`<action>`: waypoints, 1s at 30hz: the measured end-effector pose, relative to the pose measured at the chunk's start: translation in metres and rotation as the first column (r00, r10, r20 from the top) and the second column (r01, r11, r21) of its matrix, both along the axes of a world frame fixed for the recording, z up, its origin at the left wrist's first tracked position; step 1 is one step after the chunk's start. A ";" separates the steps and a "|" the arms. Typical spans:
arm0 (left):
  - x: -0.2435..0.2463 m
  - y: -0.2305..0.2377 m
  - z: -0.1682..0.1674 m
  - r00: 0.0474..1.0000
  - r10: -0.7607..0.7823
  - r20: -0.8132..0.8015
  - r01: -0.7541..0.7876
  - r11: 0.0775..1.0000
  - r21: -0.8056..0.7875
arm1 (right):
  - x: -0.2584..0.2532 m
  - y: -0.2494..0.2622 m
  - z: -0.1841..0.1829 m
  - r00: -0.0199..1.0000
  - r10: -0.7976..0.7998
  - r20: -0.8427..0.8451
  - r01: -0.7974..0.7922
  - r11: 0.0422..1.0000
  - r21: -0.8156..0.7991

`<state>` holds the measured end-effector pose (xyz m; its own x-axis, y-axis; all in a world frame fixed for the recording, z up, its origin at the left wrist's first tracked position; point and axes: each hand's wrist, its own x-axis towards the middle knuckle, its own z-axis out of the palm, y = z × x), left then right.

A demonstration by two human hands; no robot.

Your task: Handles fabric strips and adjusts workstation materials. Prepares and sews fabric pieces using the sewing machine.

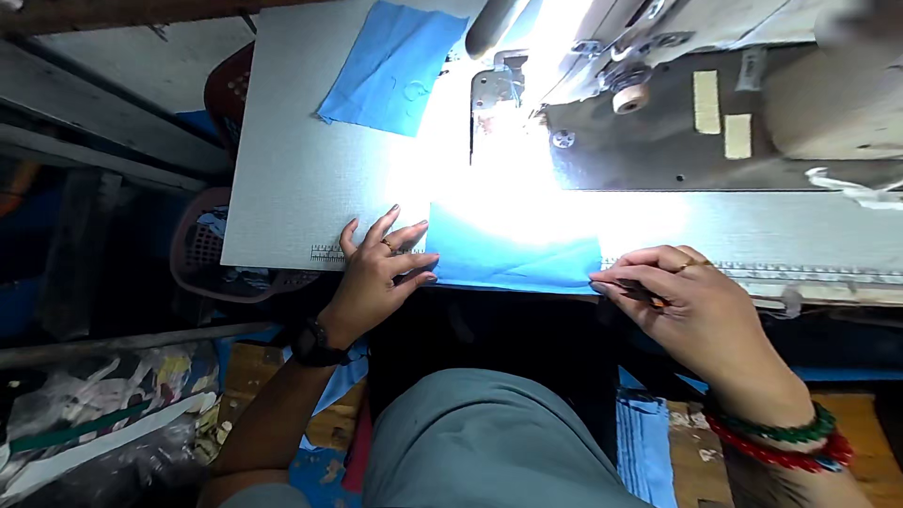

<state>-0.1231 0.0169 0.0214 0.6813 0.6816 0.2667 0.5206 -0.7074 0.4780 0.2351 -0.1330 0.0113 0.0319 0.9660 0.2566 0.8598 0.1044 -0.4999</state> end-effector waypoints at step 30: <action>0.162 0.158 0.038 0.912 -0.404 -0.063 0.333 0.823 -0.461 | -0.053 0.046 0.016 0.953 0.269 0.141 -0.268 0.963 -0.026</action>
